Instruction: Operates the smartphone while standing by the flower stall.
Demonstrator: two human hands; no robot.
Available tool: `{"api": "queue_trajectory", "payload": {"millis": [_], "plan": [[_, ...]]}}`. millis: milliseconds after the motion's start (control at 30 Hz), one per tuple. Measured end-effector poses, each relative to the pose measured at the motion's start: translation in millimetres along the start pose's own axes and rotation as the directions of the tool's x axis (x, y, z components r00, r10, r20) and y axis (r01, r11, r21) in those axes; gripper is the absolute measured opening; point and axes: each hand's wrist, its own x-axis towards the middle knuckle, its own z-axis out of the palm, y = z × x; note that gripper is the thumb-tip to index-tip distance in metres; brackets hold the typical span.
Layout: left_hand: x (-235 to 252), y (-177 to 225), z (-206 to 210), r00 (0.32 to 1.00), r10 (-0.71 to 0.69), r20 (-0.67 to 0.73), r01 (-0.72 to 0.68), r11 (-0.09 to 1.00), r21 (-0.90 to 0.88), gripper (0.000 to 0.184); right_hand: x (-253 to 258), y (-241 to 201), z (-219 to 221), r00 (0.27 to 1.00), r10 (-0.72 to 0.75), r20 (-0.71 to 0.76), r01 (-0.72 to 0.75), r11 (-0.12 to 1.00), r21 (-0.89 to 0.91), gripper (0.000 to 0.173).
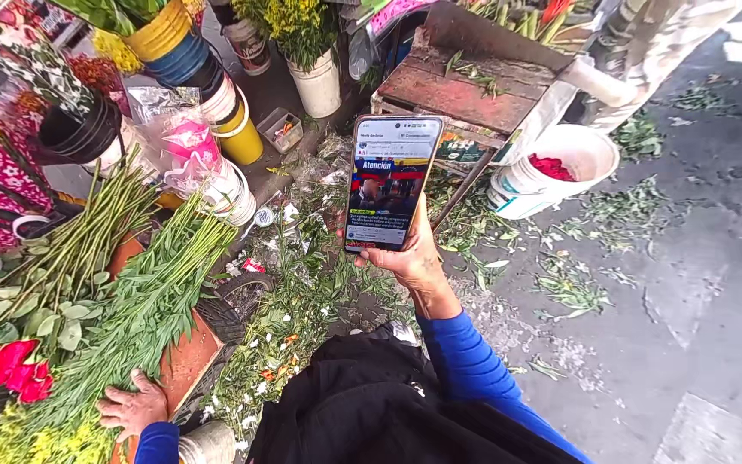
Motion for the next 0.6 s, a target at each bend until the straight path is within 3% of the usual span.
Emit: {"api": "queue_trajectory", "payload": {"millis": [167,600], "plan": [[1.8,-1.1,1.8,1.0,-0.003,-0.003,0.003,1.0,0.0,0.086,3.2,1.7,-0.4,0.993,0.042,0.112,-0.049,0.997,0.058,0.108],[0.1,-1.1,-0.2,1.0,0.009,0.009,-0.01,1.0,0.009,0.085,0.2,1.0,2.5,0.993,0.024,0.114,-0.035,0.995,0.097,0.067]]}}
